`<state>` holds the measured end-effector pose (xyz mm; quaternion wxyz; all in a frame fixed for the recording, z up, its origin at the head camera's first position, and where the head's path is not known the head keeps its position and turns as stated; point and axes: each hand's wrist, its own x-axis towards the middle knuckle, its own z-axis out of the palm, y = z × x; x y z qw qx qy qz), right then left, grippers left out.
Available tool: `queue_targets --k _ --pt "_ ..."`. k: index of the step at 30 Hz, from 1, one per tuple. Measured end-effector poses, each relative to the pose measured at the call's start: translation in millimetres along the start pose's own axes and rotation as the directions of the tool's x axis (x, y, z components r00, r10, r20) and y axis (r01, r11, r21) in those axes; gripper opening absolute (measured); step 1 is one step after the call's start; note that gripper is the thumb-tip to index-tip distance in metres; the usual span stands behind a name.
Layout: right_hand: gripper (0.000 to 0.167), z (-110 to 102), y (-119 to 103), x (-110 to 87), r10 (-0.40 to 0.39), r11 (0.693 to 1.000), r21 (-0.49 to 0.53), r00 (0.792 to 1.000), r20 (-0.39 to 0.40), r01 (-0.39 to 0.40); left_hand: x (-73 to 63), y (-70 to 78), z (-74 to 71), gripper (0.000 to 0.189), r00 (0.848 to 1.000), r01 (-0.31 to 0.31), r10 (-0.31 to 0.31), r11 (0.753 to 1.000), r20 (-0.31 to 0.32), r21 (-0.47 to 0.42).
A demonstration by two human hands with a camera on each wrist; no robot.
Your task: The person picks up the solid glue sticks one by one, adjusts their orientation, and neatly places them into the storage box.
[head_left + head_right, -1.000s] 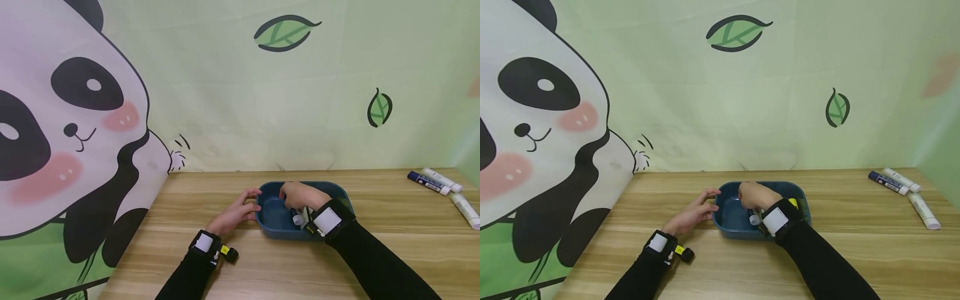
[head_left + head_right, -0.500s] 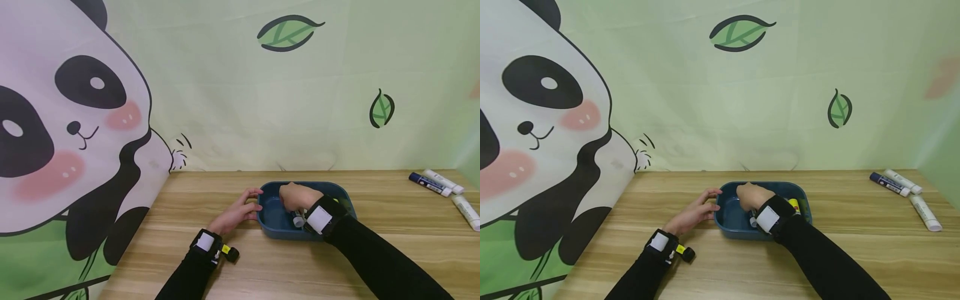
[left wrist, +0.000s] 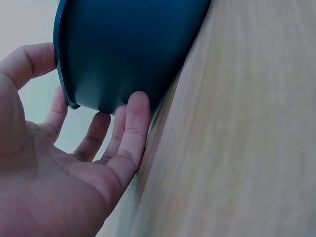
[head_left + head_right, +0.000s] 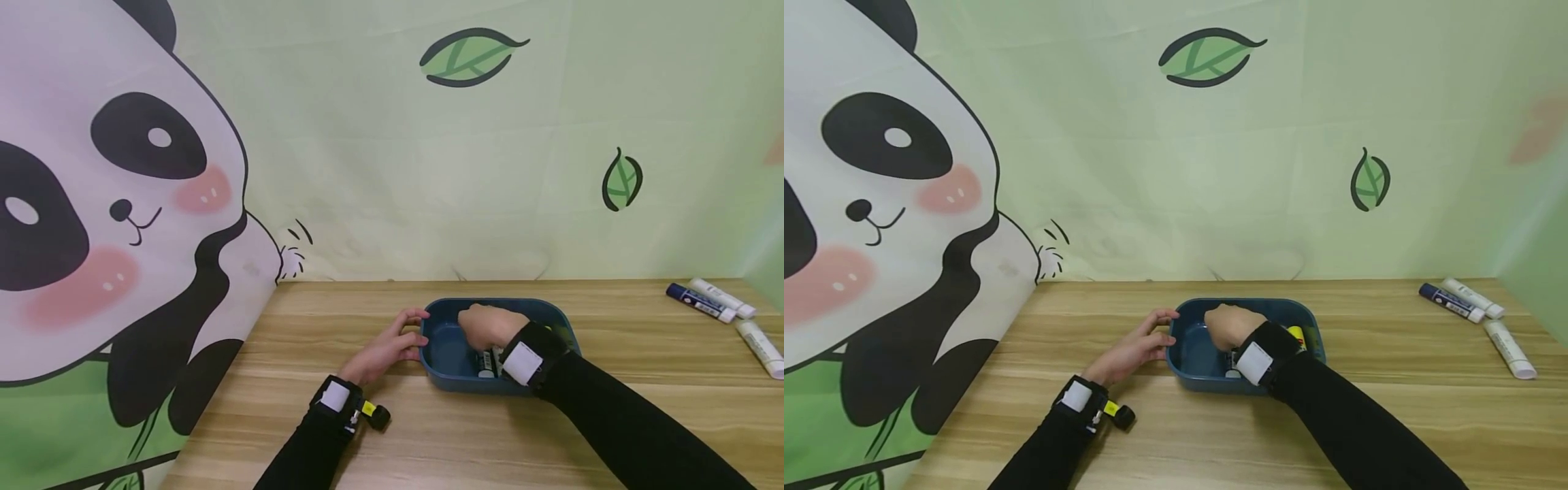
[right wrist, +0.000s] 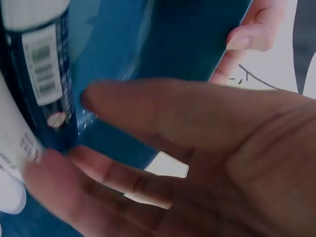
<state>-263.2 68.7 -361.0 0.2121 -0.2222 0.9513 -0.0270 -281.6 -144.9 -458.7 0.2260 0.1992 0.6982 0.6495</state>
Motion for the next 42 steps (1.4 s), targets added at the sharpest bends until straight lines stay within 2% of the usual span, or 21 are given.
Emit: queue_targets --k 4,8,15,22,34,42 --pt "0.018 -0.1 1.8 -3.6 -0.105 0.994 -0.005 0.993 0.063 0.105 -0.3 0.7 0.4 0.042 1.000 -0.007 0.007 1.000 0.000 -0.010" --pt "0.019 0.5 4.4 -5.7 -0.124 0.992 0.023 0.983 0.133 0.122 -0.3 0.6 0.3 0.042 1.000 -0.001 0.001 1.000 -0.008 -0.007" --pt "0.009 1.5 9.1 -4.8 -0.114 0.993 0.001 0.987 0.110 0.115 -0.3 -0.3 0.7 0.041 1.000 0.004 -0.004 1.000 -0.010 -0.006" --pt "0.009 0.8 11.4 -6.4 -0.111 0.994 0.002 0.989 0.100 0.111 0.0 0.2 1.0 0.042 1.000 -0.013 0.013 1.000 -0.001 -0.013" --pt "0.011 0.4 16.1 -7.2 -0.151 0.988 0.000 0.985 0.083 0.152 0.3 -0.6 0.8 0.041 1.000 0.000 0.000 1.000 -0.002 -0.018" --pt "0.011 1.0 15.8 -7.2 -0.152 0.988 0.009 0.985 0.084 0.152 0.3 -1.1 0.0 0.040 1.000 0.003 -0.003 1.000 0.002 -0.014"
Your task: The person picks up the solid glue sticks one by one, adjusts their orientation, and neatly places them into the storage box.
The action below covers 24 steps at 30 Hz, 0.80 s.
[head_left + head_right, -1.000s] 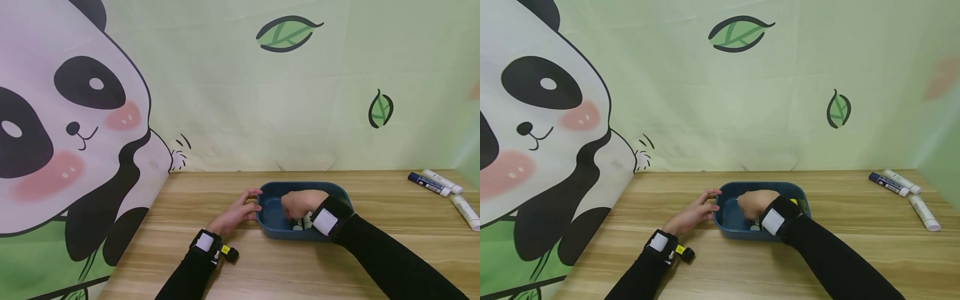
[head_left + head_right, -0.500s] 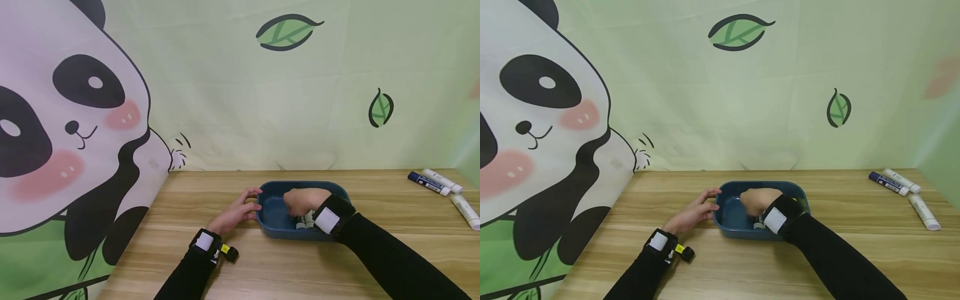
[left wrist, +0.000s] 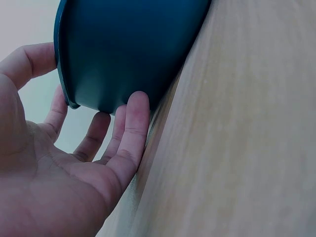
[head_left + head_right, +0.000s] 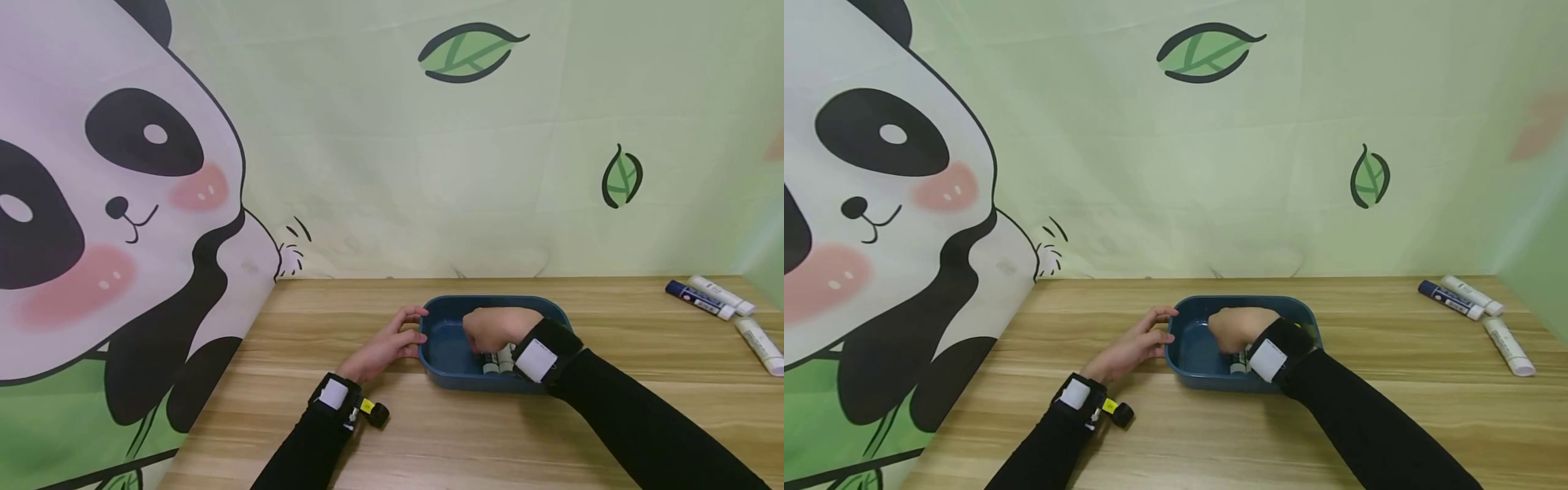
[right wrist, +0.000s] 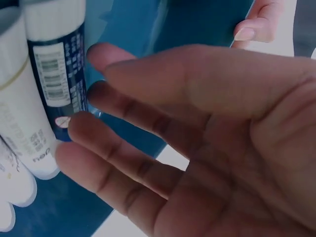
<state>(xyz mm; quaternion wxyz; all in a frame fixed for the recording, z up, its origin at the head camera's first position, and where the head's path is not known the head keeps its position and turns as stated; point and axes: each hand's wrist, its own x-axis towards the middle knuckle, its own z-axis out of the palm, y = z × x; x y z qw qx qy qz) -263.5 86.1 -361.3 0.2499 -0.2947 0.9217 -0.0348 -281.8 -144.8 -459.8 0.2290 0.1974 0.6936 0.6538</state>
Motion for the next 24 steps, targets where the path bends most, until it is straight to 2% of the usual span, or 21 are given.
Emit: queue_targets --k 8,15,24 --pt "0.012 0.8 -2.1 -1.5 -0.011 0.999 0.032 1.000 0.028 0.010 0.4 -0.7 -0.5 0.040 1.000 -0.004 0.004 1.000 -0.003 0.004" --pt "0.023 0.8 -3.7 -1.4 -0.024 0.999 0.031 0.998 0.049 0.023 1.1 -2.2 -1.0 0.040 1.000 -0.010 0.010 1.000 0.001 -0.001" --pt "0.011 1.9 -1.0 1.6 -0.043 0.999 0.033 0.998 0.042 0.041 1.0 -1.9 -0.2 0.040 1.000 -0.010 0.010 1.000 -0.003 0.000"
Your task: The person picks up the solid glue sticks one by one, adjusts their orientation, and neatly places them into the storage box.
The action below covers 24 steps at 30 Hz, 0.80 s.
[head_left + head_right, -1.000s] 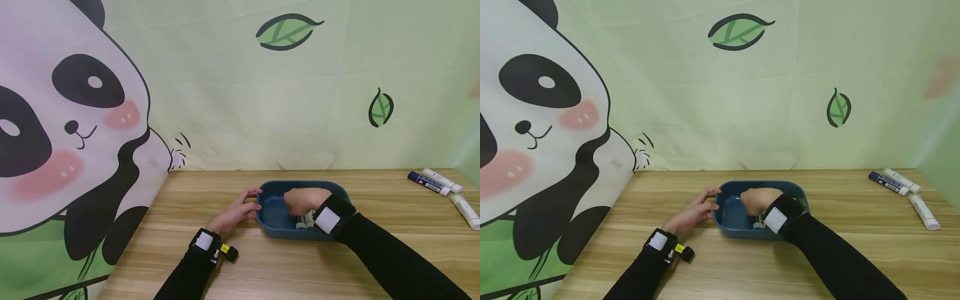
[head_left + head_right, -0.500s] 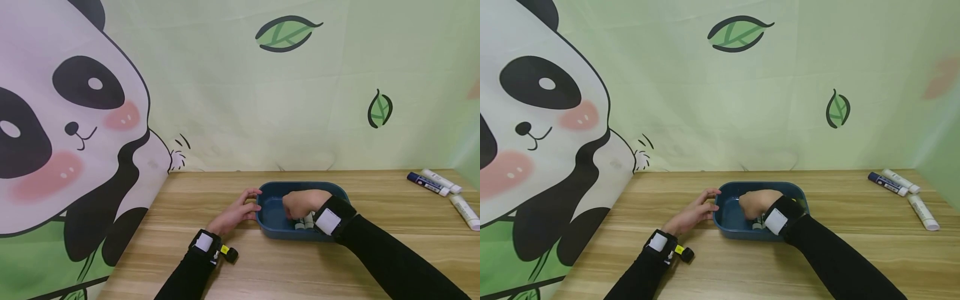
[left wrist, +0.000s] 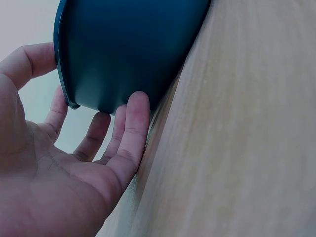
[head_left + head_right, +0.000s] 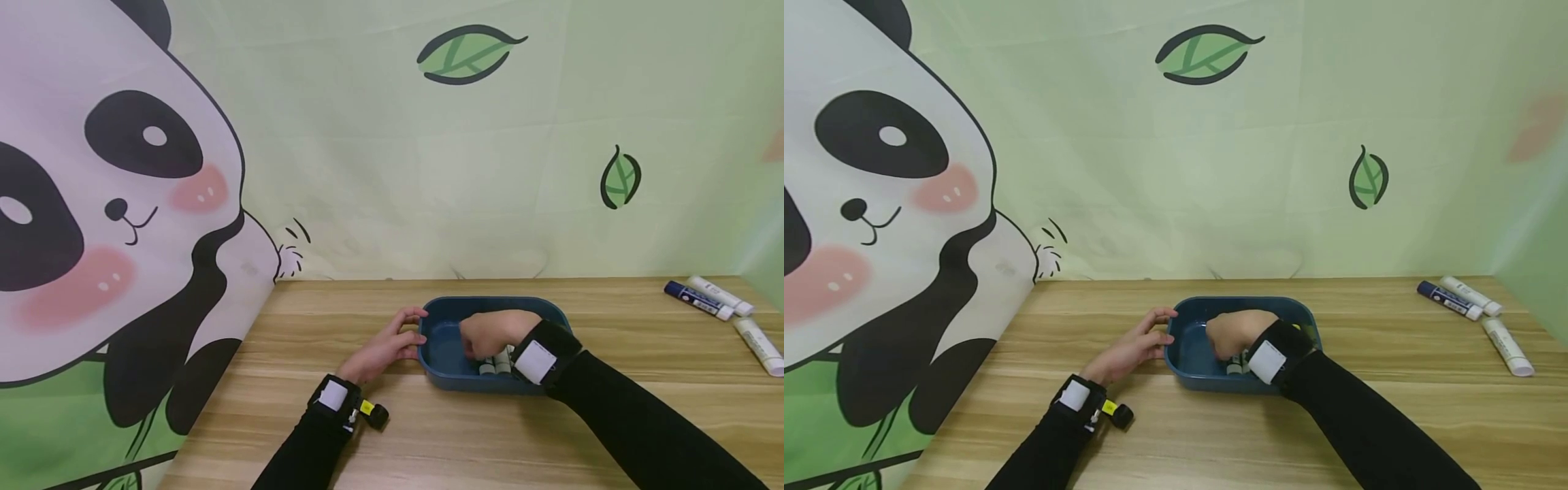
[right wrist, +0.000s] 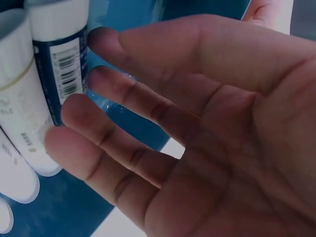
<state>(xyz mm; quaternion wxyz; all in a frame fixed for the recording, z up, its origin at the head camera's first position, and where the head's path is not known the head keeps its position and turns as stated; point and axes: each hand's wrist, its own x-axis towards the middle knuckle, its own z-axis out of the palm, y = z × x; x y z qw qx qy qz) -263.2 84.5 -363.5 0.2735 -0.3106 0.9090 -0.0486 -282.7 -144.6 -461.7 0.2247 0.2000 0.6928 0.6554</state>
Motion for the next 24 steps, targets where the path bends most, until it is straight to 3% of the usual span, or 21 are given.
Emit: queue_targets --k 24 --pt "0.014 1.2 0.2 1.8 0.025 0.999 0.020 1.000 0.017 -0.025 -1.3 2.8 0.7 0.041 1.000 0.008 -0.008 1.000 0.004 0.007"
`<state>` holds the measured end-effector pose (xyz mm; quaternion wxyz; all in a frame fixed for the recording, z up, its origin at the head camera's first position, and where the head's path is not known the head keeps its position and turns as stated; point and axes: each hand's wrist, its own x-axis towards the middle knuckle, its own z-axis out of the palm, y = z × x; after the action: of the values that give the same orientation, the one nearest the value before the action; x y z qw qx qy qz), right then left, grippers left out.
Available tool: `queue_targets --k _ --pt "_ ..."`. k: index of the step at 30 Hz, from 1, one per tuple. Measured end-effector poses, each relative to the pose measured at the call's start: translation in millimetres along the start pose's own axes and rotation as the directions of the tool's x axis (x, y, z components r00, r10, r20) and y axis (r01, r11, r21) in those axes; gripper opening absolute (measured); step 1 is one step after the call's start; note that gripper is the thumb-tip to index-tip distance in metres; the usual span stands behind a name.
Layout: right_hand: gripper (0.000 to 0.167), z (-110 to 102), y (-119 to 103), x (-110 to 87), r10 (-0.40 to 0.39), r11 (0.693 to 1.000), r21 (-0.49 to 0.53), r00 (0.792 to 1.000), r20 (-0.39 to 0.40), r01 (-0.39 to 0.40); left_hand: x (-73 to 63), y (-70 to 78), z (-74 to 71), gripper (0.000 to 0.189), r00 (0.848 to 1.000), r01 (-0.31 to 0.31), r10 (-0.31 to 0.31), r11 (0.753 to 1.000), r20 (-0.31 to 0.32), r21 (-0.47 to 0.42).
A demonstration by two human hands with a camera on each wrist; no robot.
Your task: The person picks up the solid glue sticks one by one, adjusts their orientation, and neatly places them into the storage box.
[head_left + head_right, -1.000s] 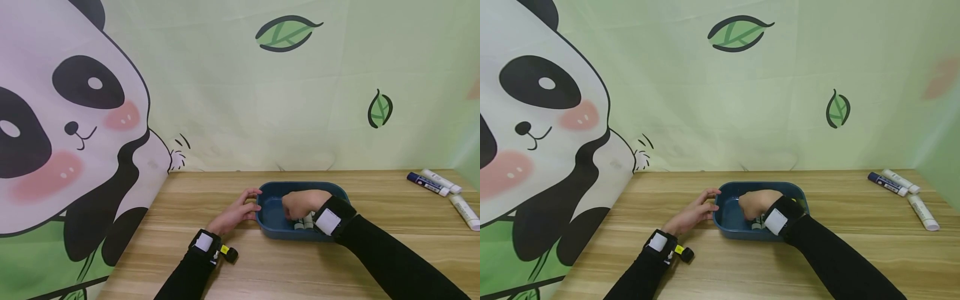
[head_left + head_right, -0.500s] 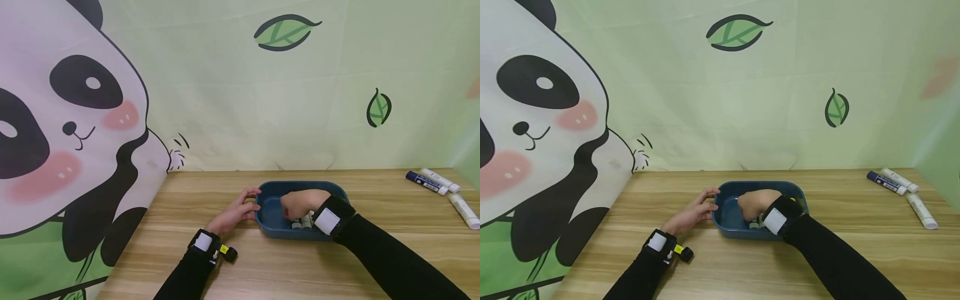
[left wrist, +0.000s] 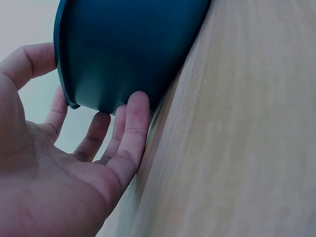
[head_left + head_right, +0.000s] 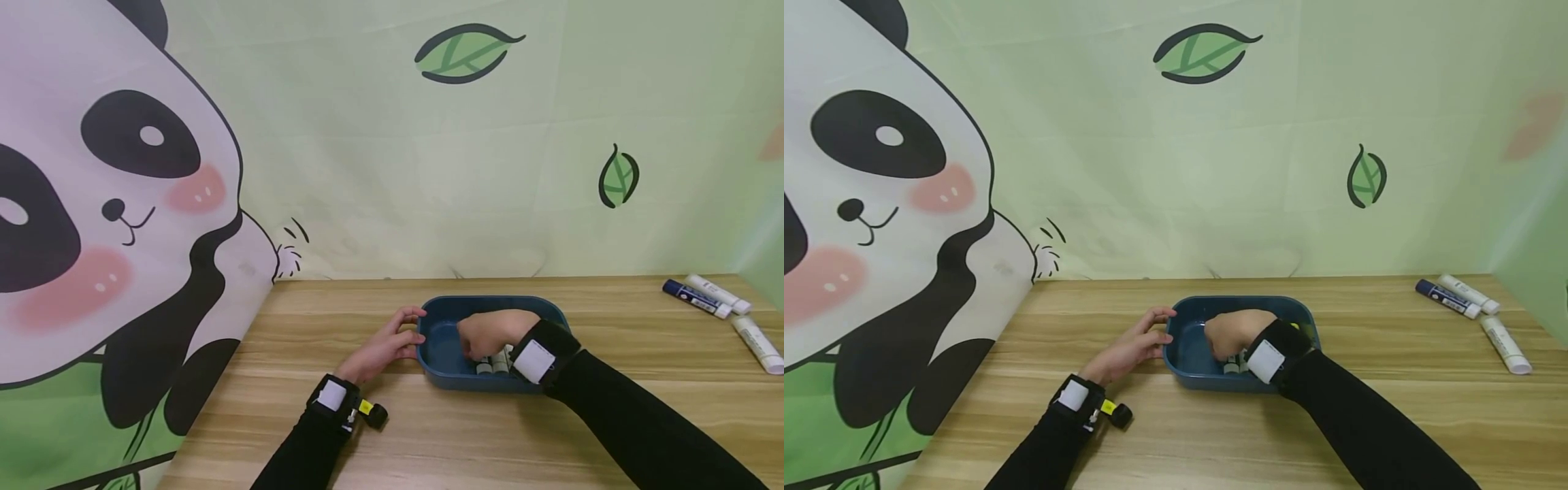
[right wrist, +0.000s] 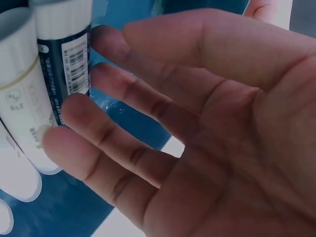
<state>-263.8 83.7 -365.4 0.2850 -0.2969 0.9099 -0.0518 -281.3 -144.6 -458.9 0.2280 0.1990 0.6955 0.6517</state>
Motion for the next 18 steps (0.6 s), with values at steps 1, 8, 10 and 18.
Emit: queue_targets --k 1,8,10,18 --pt "0.014 0.0 -0.2 -0.2 0.004 1.000 0.004 1.000 -0.001 -0.004 -0.1 -0.1 -0.1 0.042 1.000 0.000 0.000 1.000 0.002 0.002" --pt "0.015 -1.2 -0.5 -2.9 -0.026 1.000 0.007 0.999 -0.025 0.026 -0.2 0.6 -0.3 0.042 1.000 0.000 -0.001 1.000 0.013 0.010" --pt "0.015 -2.3 0.6 -4.4 -0.056 0.998 0.010 0.997 -0.048 0.057 -0.3 0.7 -0.2 0.042 1.000 0.000 0.000 1.000 0.014 0.011" --pt "0.019 -8.8 15.8 -13.8 -0.154 0.986 0.030 0.971 -0.181 0.162 -0.7 1.2 0.5 0.042 1.000 0.000 0.000 1.000 0.009 0.006"
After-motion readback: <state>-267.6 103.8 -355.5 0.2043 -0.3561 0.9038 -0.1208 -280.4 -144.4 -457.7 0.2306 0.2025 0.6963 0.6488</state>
